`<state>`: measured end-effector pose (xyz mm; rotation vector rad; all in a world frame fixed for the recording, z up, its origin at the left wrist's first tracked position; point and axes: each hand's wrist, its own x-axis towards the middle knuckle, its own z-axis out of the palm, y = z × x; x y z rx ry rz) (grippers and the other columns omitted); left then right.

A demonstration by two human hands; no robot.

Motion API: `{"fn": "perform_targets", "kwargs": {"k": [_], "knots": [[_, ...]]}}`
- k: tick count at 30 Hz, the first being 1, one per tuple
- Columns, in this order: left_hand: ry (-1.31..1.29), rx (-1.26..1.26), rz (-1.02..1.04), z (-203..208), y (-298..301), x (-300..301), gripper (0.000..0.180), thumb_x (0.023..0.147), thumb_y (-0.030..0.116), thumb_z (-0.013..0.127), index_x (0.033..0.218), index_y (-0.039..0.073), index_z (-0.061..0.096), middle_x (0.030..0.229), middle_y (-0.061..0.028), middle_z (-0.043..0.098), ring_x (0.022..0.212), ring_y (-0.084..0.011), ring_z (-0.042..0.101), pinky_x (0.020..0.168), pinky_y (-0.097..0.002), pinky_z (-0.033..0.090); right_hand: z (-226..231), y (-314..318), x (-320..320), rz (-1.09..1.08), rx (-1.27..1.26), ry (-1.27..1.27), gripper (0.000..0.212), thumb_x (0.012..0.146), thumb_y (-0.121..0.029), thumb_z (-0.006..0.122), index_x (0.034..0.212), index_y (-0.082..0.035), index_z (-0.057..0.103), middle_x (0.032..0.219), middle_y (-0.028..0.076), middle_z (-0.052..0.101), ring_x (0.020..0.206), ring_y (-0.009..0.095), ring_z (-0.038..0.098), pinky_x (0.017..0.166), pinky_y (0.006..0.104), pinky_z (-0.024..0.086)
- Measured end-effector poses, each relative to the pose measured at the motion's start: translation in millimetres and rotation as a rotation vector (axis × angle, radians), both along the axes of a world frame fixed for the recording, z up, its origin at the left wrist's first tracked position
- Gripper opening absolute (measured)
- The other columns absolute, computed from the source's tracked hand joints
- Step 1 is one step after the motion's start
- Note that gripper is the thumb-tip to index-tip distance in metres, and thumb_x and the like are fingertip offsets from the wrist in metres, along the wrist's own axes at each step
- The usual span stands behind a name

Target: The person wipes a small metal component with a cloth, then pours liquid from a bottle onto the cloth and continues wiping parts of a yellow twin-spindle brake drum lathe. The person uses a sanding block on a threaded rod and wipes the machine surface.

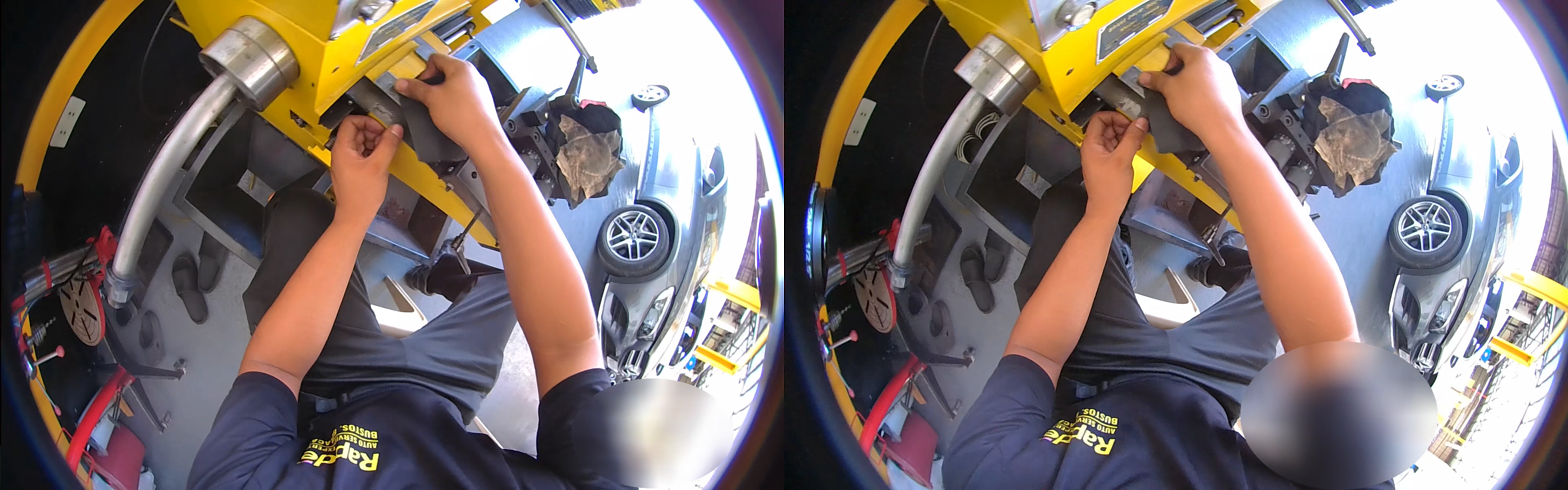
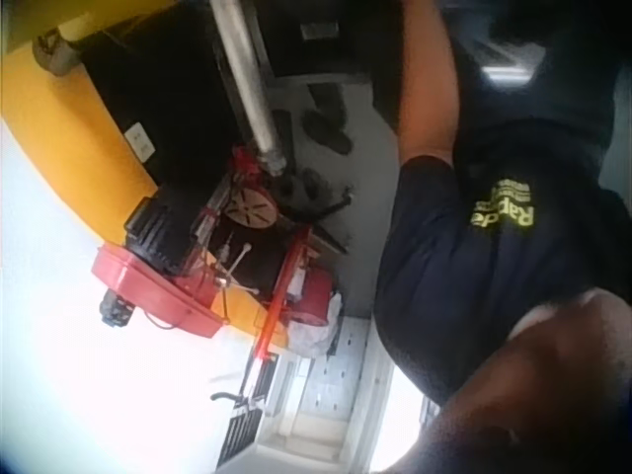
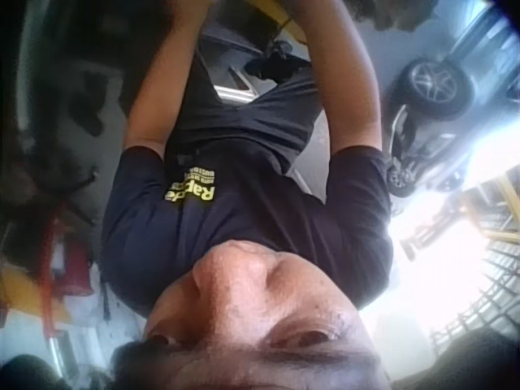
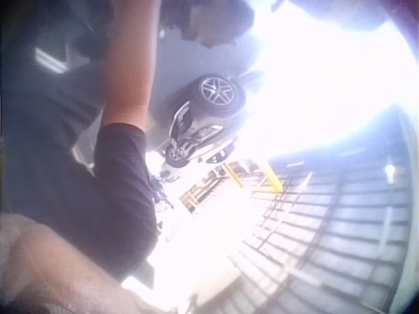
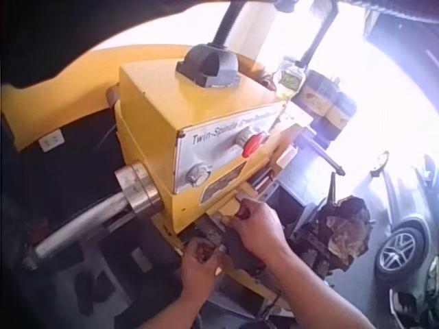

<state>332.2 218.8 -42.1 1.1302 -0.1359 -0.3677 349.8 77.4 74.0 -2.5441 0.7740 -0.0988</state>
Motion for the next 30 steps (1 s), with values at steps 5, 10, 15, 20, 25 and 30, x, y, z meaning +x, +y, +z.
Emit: {"fn": "perform_targets", "kwargs": {"k": [5,10,15,20,25,30], "knots": [[-0.067,-0.020,0.080,-8.1,-3.1,-1.5,0.017,0.103,0.003,0.077,0.105,0.004,0.060,0.093,0.0007,0.064,0.082,-0.0053,0.059,0.075,-0.0236,0.048,-7.8,5.5,24.6,-0.006,-0.054,-0.097,0.045,0.081,-0.045,0.093,0.102,-0.008,0.078,0.100,0.017,0.081,0.098,0.040,0.078,0.089,0.0491,0.061],[0.003,0.057,0.022,2.8,0.8,-1.0,0.016,0.103,0.002,0.076,0.105,0.003,0.060,0.093,0.0008,0.063,0.083,-0.0057,0.058,0.076,-0.0239,0.048,2.2,-0.9,-6.1,0.026,0.039,0.015,0.043,0.081,-0.044,0.094,0.096,-0.008,0.077,0.094,0.017,0.080,0.093,0.038,0.078,0.085,0.0476,0.061],[-0.057,0.010,0.126,-0.6,-2.4,-2.7,0.022,0.101,0.008,0.080,0.102,0.004,0.059,0.087,0.0019,0.062,0.077,-0.0052,0.057,0.072,-0.0245,0.049,-0.2,17.7,18.9,-0.003,-0.109,-0.055,0.043,0.082,-0.045,0.092,0.097,-0.009,0.077,0.097,0.016,0.081,0.095,0.038,0.078,0.084,0.0494,0.061],[-0.017,0.025,0.102,0.4,-1.1,-2.4,0.022,0.102,0.008,0.080,0.102,0.004,0.059,0.088,0.0020,0.062,0.077,-0.0049,0.057,0.071,-0.0237,0.048,-3.1,0.4,-14.1,0.055,0.012,-0.056,0.046,0.085,-0.040,0.093,0.091,-0.001,0.070,0.081,0.019,0.072,0.071,0.030,0.070,0.075,0.0426,0.057],[-0.066,-0.015,0.100,-7.9,-2.5,-3.9,0.019,0.103,0.005,0.078,0.105,0.003,0.059,0.090,0.0014,0.062,0.082,-0.0050,0.059,0.075,-0.0230,0.047,4.0,4.5,19.6,0.023,-0.060,-0.026,0.041,0.083,-0.044,0.091,0.100,-0.010,0.077,0.098,0.015,0.081,0.094,0.037,0.079,0.084,0.0477,0.061],[-0.024,0.048,0.059,0.5,1.1,0.7,0.020,0.103,0.007,0.078,0.103,0.003,0.059,0.091,0.0019,0.060,0.080,-0.0048,0.054,0.074,-0.0237,0.046,0.3,-9.2,-19.2,0.064,-0.004,0.044,0.043,0.083,-0.046,0.092,0.094,-0.009,0.074,0.093,0.013,0.080,0.092,0.034,0.079,0.082,0.0472,0.061]]}}
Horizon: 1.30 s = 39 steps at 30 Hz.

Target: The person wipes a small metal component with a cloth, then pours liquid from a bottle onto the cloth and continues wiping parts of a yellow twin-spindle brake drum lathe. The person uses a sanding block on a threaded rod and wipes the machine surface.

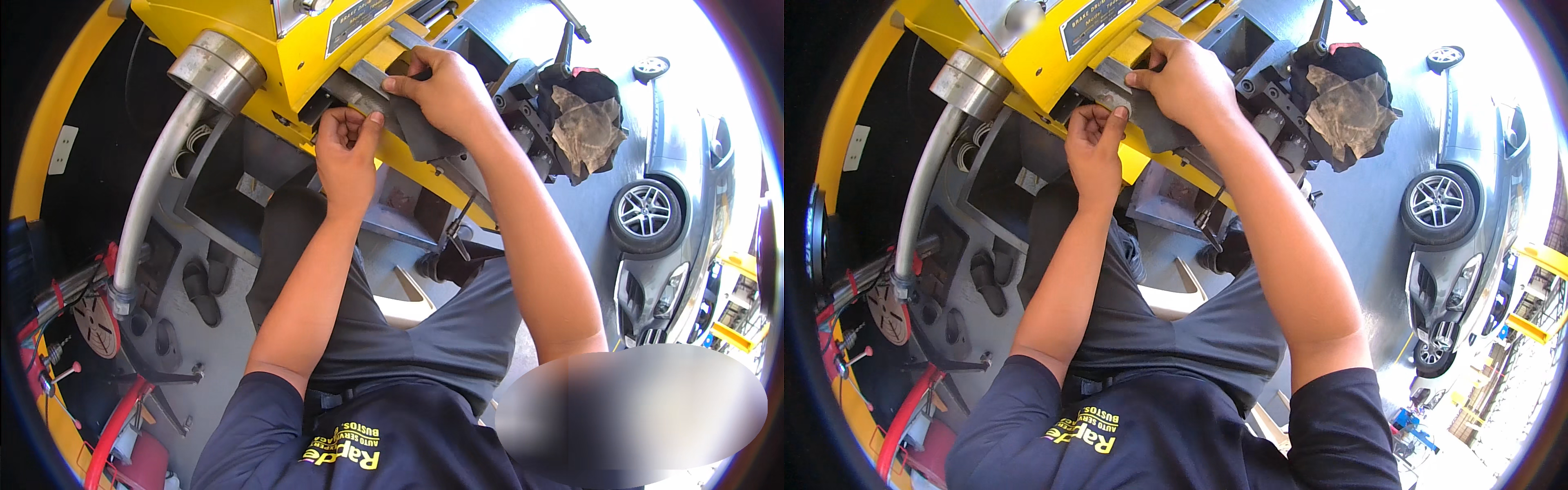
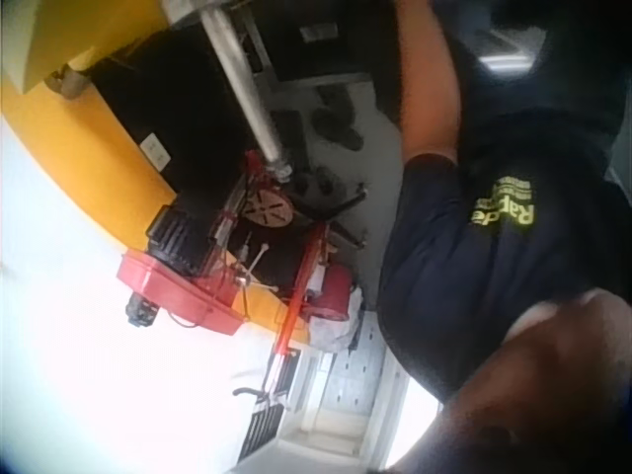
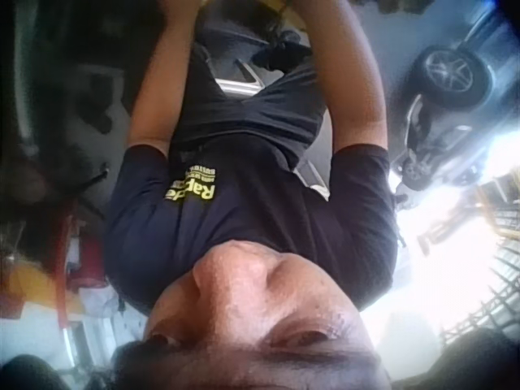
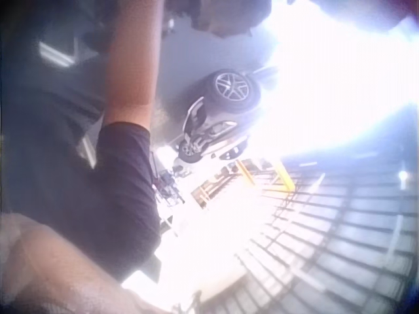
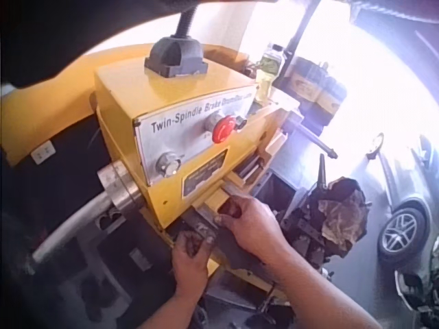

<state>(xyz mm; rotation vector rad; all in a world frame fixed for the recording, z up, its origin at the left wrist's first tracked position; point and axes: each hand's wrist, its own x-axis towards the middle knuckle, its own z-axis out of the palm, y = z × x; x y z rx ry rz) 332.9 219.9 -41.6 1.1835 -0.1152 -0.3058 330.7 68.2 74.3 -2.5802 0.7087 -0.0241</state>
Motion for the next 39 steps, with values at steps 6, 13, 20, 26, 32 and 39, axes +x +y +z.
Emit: {"fn": "perform_targets", "kwargs": {"k": [6,13,20,26,32,39], "knots": [[-0.018,-0.067,0.034,-6.3,0.2,-1.4,0.021,0.103,0.007,0.079,0.104,0.004,0.059,0.090,0.0014,0.061,0.083,-0.0061,0.057,0.076,-0.0238,0.047,-4.8,13.7,33.0,-0.017,-0.155,-0.107,0.047,0.083,-0.046,0.091,0.100,-0.005,0.077,0.097,0.019,0.079,0.095,0.042,0.077,0.086,0.0495,0.059],[0.008,-0.036,0.000,-2.5,1.6,2.0,0.021,0.103,0.008,0.079,0.104,0.004,0.059,0.090,0.0003,0.063,0.082,-0.0060,0.058,0.076,-0.0236,0.048,12.7,12.8,5.6,-0.023,-0.109,0.102,0.042,0.086,-0.046,0.090,0.109,-0.012,0.080,0.107,0.011,0.083,0.106,0.034,0.079,0.090,0.0483,0.062],[0.000,-0.050,-0.013,-2.1,5.8,-0.2,0.021,0.103,0.009,0.080,0.104,0.004,0.060,0.089,0.0006,0.064,0.080,-0.0058,0.059,0.075,-0.0235,0.049,7.6,15.8,7.4,0.002,-0.075,0.013,0.041,0.084,-0.042,0.090,0.108,-0.010,0.079,0.102,0.017,0.081,0.101,0.038,0.079,0.087,0.0509,0.061],[-0.015,-0.089,0.006,-4.6,-0.1,-1.5,0.021,0.102,0.009,0.080,0.105,0.004,0.060,0.089,0.0013,0.063,0.080,-0.0057,0.059,0.075,-0.0235,0.049,5.1,18.9,19.8,0.007,-0.144,-0.067,0.048,0.085,-0.043,0.090,0.096,0.000,0.072,0.088,0.021,0.075,0.083,0.040,0.074,0.079,0.0462,0.058],[-0.002,-0.045,-0.045,-4.6,2.3,-0.6,0.021,0.103,0.010,0.080,0.108,0.003,0.060,0.094,-0.0007,0.066,0.084,-0.0067,0.063,0.078,-0.0239,0.051,10.0,9.3,-10.5,0.068,-0.042,0.011,0.044,0.087,-0.040,0.091,0.098,-0.001,0.072,0.085,0.018,0.075,0.079,0.036,0.073,0.078,0.0456,0.057],[-0.032,-0.109,-0.002,-12.1,0.7,-0.6,0.011,0.105,0.001,0.069,0.109,0.003,0.060,0.096,-0.0009,0.066,0.085,-0.0059,0.061,0.077,-0.0232,0.049,-13.5,24.8,36.1,0.084,-0.162,-0.228,0.047,0.084,-0.046,0.090,0.097,-0.004,0.074,0.087,0.019,0.075,0.086,0.042,0.074,0.079,0.0500,0.058]]}}
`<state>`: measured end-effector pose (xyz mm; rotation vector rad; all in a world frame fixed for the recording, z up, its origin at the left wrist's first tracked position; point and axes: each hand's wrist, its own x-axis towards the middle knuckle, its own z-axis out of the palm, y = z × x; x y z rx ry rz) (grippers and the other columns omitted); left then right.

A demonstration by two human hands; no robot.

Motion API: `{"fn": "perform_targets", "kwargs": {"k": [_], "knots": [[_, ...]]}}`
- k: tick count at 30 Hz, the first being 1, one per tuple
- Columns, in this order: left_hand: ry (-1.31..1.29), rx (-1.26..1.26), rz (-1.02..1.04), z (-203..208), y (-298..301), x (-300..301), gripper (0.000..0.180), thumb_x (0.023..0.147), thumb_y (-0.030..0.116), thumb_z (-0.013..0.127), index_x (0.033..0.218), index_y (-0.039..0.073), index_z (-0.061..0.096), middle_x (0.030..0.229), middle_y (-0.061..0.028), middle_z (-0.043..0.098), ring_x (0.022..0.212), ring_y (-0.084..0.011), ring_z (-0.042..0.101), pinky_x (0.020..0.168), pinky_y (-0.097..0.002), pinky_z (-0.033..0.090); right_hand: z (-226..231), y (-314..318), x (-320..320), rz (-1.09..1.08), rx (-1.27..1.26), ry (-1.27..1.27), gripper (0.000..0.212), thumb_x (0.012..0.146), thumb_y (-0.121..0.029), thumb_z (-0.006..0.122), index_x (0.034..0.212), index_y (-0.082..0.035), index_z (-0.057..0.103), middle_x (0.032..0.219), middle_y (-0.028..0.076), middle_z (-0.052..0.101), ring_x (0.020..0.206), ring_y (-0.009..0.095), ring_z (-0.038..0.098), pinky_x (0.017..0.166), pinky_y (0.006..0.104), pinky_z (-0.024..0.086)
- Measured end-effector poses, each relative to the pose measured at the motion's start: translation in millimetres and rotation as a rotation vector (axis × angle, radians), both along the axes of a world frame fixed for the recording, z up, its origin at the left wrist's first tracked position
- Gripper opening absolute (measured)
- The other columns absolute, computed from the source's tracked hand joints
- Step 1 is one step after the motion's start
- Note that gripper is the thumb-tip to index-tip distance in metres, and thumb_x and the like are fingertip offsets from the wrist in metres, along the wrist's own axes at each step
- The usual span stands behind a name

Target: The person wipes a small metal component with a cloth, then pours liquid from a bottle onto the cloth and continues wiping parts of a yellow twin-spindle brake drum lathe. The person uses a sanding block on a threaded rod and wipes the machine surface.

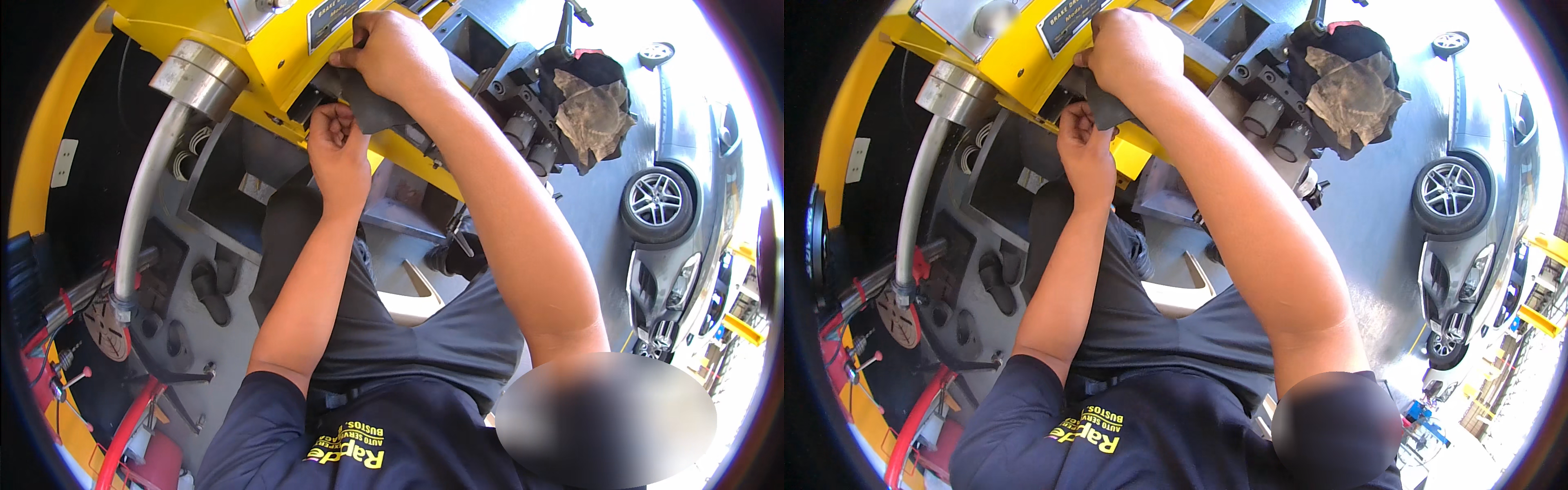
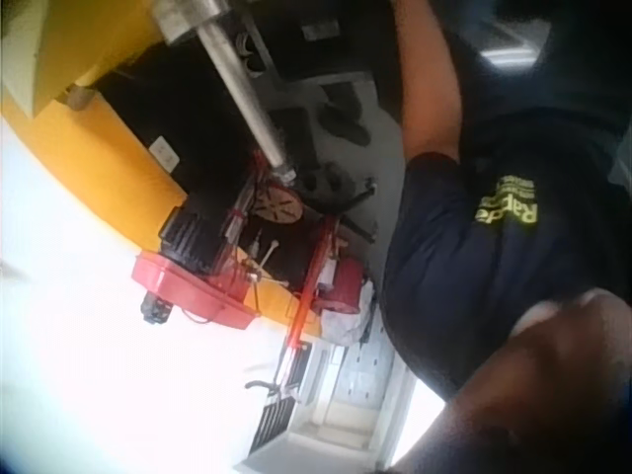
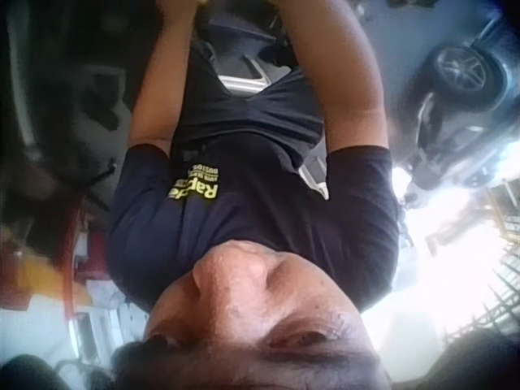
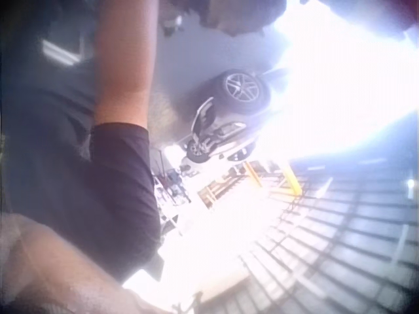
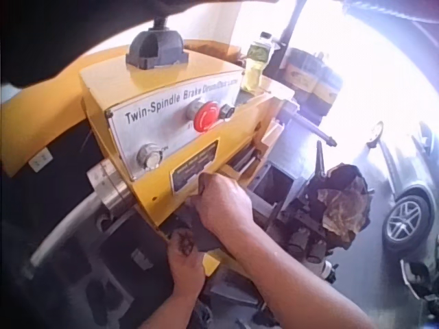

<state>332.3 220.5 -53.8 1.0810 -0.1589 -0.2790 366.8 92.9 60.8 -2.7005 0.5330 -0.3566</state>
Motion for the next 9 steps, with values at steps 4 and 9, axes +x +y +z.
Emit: {"fn": "perform_targets", "kwargs": {"k": [4,9], "knots": [[0.035,0.018,-0.044,4.4,3.7,3.1,0.017,0.103,0.001,0.074,0.109,0.003,0.058,0.098,-0.0022,0.066,0.087,-0.0066,0.061,0.080,-0.0232,0.050,8.1,-6.1,-24.8,-0.008,0.039,0.127,0.049,0.084,-0.046,0.091,0.096,-0.003,0.070,0.085,0.020,0.074,0.083,0.040,0.074,0.076,0.0489,0.057],[0.013,0.100,-0.061,15.0,0.0,-4.8,0.017,0.104,0.005,0.075,0.108,0.004,0.059,0.096,-0.0018,0.066,0.086,-0.0064,0.062,0.079,-0.0230,0.049,16.9,1.8,-14.5,-0.109,0.064,0.177,0.050,0.081,-0.048,0.093,0.107,-0.007,0.081,0.103,0.023,0.080,0.102,0.037,0.079,0.090,0.0495,0.061]]}}
